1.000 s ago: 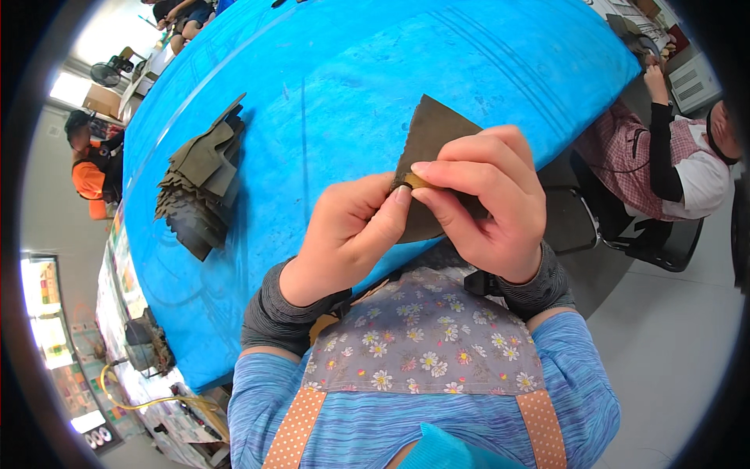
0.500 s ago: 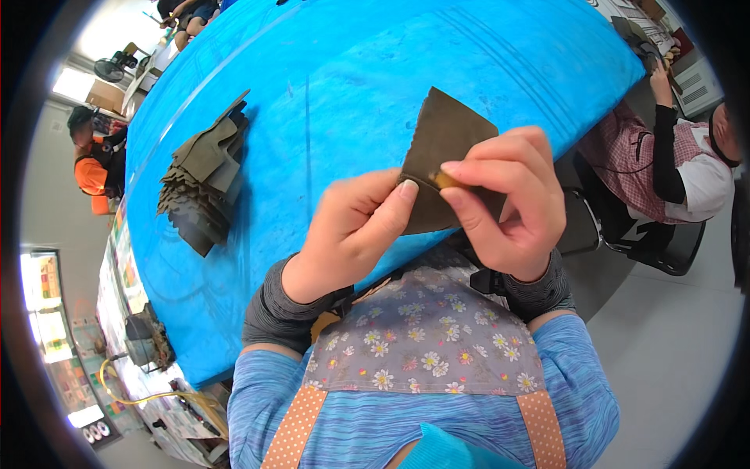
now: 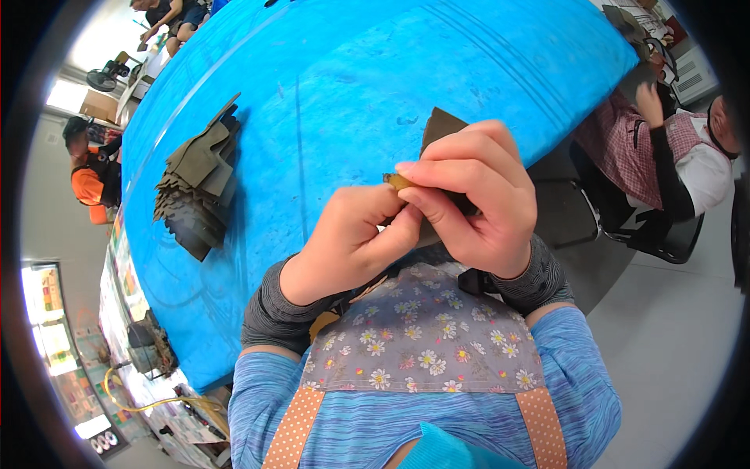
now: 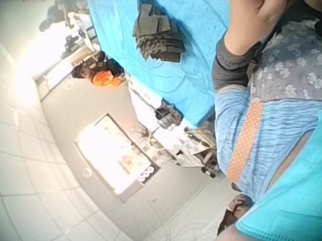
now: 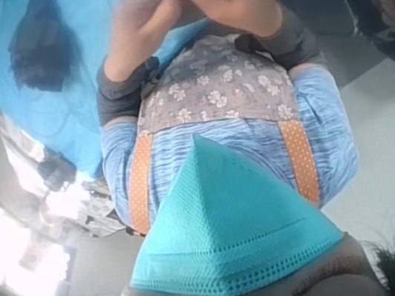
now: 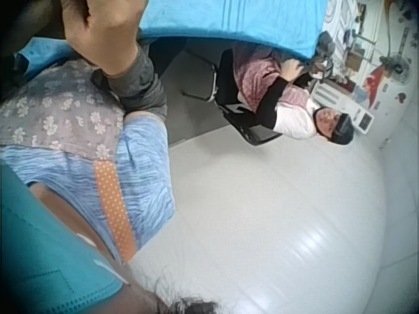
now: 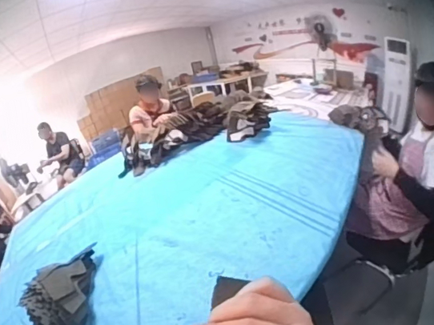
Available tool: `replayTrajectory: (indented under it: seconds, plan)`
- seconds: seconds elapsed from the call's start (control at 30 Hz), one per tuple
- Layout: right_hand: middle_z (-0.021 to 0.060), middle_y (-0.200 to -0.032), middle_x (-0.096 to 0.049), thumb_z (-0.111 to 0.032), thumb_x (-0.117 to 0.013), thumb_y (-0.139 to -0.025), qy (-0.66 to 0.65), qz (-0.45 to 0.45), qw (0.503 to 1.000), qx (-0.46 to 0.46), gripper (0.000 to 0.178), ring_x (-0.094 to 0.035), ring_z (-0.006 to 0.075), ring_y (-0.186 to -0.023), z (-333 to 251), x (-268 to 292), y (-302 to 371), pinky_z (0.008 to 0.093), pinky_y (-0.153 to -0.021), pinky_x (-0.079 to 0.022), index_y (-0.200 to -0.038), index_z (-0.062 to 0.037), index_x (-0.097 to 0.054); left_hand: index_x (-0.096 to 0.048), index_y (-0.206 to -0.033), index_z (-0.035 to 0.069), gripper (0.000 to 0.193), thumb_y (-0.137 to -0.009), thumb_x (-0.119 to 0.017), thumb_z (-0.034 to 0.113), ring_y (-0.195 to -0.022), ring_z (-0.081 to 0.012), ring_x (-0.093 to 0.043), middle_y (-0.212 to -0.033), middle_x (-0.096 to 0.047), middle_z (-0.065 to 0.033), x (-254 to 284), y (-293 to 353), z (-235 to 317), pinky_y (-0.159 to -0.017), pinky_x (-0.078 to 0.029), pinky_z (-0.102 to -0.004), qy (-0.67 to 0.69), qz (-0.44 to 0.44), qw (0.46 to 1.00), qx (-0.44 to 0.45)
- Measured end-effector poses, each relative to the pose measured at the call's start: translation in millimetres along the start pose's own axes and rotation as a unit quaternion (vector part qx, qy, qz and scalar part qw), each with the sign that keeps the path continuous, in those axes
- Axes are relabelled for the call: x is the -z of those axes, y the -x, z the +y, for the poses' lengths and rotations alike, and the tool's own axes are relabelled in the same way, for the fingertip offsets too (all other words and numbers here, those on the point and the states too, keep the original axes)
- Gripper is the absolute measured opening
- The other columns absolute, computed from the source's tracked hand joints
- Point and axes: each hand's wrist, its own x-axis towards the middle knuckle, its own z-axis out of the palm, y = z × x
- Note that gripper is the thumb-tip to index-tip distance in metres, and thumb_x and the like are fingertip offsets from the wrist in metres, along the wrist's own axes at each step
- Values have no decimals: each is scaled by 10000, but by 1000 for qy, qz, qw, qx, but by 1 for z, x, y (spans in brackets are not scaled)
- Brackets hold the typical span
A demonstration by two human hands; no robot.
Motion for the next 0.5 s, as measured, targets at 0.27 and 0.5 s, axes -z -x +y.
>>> replayTrajectory:
  seconds: [0.27, 0.5]
  plan:
    - [26, -865, -622, 13, -766, -679, 57, 38, 998, -10, 344, -520, 211, -752, -5, 3, 1, 289, -634, -430, -1006, -76, -706, -614, -985, -48, 222, -1003, -450, 101, -683, -45, -476, -748, -596, 4, 1, -3, 0, -577, -423, -234, 75, 86, 993, -2]
    - [33, -859, -611, 15, -763, -667, 88, -22, 996, -12, 309, -517, 217, -771, -7, 8, 8, 295, -633, -428, -962, -61, -717, -628, -1043, -52, 250, -1013, -451, 122, -713, -25, -470, -783, -595, 20, 3, -2, 5, -597, -407, -204, 61, 112, 992, 14]
